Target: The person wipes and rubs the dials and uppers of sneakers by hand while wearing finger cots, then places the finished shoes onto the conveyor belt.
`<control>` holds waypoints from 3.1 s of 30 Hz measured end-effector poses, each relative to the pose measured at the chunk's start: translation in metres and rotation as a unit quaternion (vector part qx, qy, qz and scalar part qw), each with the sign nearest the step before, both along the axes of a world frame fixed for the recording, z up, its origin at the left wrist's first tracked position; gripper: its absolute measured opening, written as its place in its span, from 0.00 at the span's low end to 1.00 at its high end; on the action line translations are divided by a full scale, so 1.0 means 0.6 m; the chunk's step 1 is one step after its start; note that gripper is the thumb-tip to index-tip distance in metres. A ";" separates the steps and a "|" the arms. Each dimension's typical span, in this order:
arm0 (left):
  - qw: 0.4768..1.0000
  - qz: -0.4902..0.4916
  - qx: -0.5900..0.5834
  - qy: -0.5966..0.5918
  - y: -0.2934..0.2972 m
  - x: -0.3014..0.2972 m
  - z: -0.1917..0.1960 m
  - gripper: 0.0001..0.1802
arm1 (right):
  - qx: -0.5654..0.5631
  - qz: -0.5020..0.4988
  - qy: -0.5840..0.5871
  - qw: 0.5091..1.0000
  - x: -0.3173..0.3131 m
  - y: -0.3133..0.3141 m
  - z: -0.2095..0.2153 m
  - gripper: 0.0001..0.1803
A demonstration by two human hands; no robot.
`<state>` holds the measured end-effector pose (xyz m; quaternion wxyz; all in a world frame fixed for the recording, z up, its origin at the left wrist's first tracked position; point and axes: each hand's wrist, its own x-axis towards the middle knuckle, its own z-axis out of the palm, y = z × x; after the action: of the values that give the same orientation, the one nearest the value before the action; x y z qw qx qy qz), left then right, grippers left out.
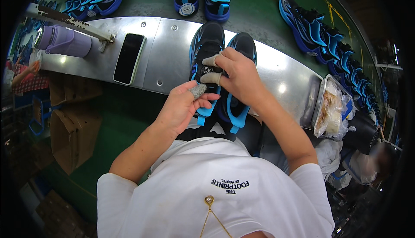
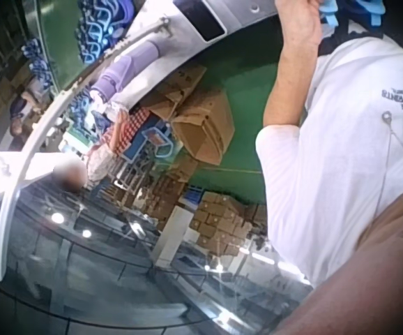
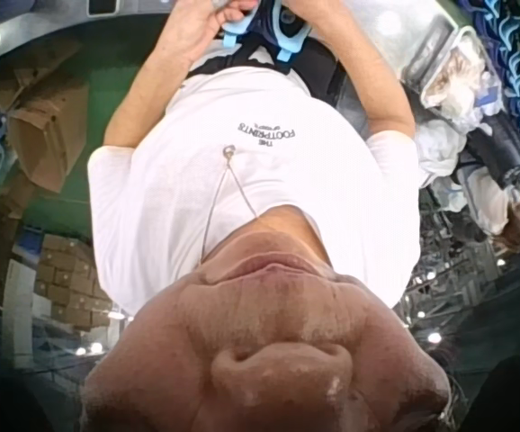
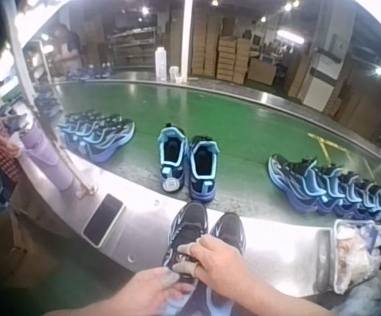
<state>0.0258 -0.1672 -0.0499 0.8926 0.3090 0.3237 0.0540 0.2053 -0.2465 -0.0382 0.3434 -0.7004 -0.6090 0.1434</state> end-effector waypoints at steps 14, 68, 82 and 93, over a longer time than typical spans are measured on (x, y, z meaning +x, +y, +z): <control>0.999 0.039 -0.003 0.013 -0.008 0.002 0.004 0.14 | 0.005 -0.010 0.021 1.000 -0.014 -0.001 -0.012 0.21; 0.515 -0.264 0.781 0.233 0.424 0.258 -0.018 0.29 | -0.008 -0.305 0.336 0.891 0.118 -0.227 -0.091 0.13; 0.546 -0.235 0.801 -0.075 0.022 0.032 0.012 0.13 | 0.028 -0.117 0.288 0.950 0.085 -0.181 -0.010 0.26; 0.622 0.077 0.779 -0.002 -0.021 -0.059 0.037 0.16 | 0.018 -0.027 -0.026 0.999 0.003 -0.104 -0.020 0.33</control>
<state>-0.0097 -0.1797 -0.0278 0.3115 0.8624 0.1814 0.3555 0.2069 -0.3088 -0.0501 0.3437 -0.7141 -0.6008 0.1049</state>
